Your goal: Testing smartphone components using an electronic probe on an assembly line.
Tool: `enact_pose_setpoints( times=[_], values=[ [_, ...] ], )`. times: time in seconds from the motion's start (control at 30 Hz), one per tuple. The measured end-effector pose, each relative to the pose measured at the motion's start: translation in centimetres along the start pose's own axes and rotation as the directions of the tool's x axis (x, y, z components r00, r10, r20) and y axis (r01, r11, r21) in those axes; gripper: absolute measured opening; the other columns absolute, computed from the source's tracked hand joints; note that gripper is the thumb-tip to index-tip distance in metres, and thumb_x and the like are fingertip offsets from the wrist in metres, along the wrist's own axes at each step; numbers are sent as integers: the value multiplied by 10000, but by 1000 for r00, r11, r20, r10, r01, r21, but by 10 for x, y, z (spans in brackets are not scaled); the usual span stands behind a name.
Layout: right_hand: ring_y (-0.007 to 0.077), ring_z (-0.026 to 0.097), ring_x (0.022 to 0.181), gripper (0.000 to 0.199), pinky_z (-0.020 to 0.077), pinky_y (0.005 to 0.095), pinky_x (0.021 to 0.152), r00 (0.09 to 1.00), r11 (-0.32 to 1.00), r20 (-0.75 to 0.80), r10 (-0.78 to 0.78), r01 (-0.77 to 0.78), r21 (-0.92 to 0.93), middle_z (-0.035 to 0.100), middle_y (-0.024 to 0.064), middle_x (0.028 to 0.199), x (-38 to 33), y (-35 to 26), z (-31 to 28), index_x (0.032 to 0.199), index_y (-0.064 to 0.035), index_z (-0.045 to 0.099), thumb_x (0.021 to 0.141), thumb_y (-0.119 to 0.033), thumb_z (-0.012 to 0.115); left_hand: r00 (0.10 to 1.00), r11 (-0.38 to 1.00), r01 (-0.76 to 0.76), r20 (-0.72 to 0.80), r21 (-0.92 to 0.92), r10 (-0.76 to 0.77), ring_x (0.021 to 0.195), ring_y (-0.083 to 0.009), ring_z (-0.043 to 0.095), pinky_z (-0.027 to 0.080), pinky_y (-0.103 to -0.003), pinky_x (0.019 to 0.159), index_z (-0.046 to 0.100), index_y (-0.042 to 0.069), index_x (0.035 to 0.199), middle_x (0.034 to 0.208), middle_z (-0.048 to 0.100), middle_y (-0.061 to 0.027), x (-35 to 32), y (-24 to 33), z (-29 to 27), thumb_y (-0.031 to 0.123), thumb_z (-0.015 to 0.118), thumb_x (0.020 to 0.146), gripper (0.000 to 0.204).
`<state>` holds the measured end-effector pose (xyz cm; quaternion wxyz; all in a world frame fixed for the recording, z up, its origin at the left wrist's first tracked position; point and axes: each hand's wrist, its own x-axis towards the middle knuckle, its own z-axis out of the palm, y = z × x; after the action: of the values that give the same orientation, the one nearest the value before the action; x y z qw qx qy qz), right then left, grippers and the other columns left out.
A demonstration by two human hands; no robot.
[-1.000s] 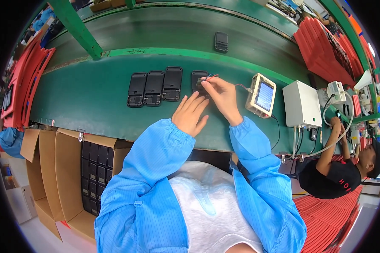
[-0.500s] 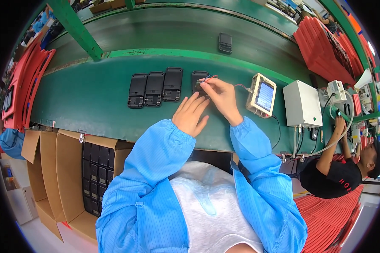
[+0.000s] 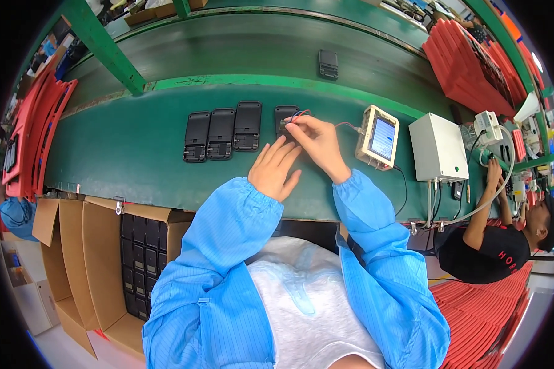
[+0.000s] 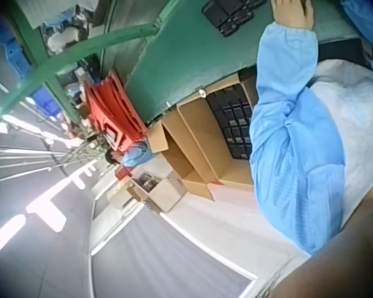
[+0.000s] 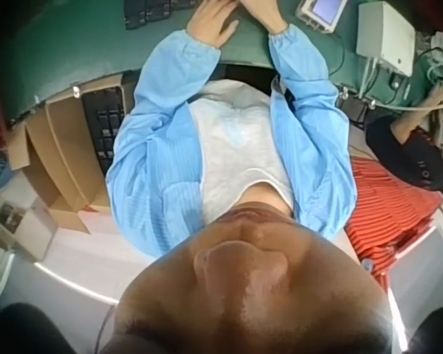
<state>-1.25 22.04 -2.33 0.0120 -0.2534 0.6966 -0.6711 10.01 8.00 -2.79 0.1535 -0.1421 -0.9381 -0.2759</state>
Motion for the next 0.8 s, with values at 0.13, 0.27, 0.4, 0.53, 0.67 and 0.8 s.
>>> enact_pose_setpoints(
  times=[0.13,0.27,0.4,0.53,0.67,0.8],
  values=[
    [12,518,618,177,405,205,534,1000,1000,-2,-9,9,3,648,-13,706,0,2,0,1035,4,749,940,-145,752,1000,1000,-8,-5,-1,8,1448,-328,431,358,-521,1188,551,89,1417,1459,548,-94,0,0,-1,204,717,896,559],
    [13,514,618,181,402,207,533,1000,1000,-9,-14,14,0,643,-11,702,0,4,1,1033,7,748,937,-146,755,1000,1000,-14,-8,-4,14,1447,-332,432,362,-525,1184,551,88,1417,1459,548,-94,1,0,-1,199,719,893,562],
    [15,514,617,185,403,209,533,1000,1000,-3,-10,10,-13,645,-10,704,1,6,0,1032,10,744,933,-146,759,1000,1000,-10,0,-2,10,1448,-336,431,362,-528,1185,549,87,1418,1460,546,-95,1,0,-1,194,721,890,565],
    [15,511,613,187,404,214,530,1000,1000,-7,-8,8,-7,648,-9,704,0,7,1,1033,8,742,929,-147,763,1000,1000,-19,1,9,19,1448,-327,427,353,-519,1192,545,81,1423,1446,552,-112,1,-1,0,214,718,890,577],
    [16,511,609,187,403,218,527,1000,1000,-8,-6,6,-15,648,-6,701,0,6,1,1036,5,744,928,-146,764,1000,1000,-24,5,17,24,1445,-322,429,351,-514,1193,545,80,1425,1439,556,-118,1,-2,0,225,717,890,580],
    [18,510,603,187,403,219,525,1000,1000,-3,-4,4,-26,647,-5,698,0,5,0,1040,0,748,927,-148,765,1000,1000,-24,-6,7,24,1445,-324,431,358,-520,1189,547,80,1422,1446,553,-108,1,-1,0,212,722,887,579]
  ],
)
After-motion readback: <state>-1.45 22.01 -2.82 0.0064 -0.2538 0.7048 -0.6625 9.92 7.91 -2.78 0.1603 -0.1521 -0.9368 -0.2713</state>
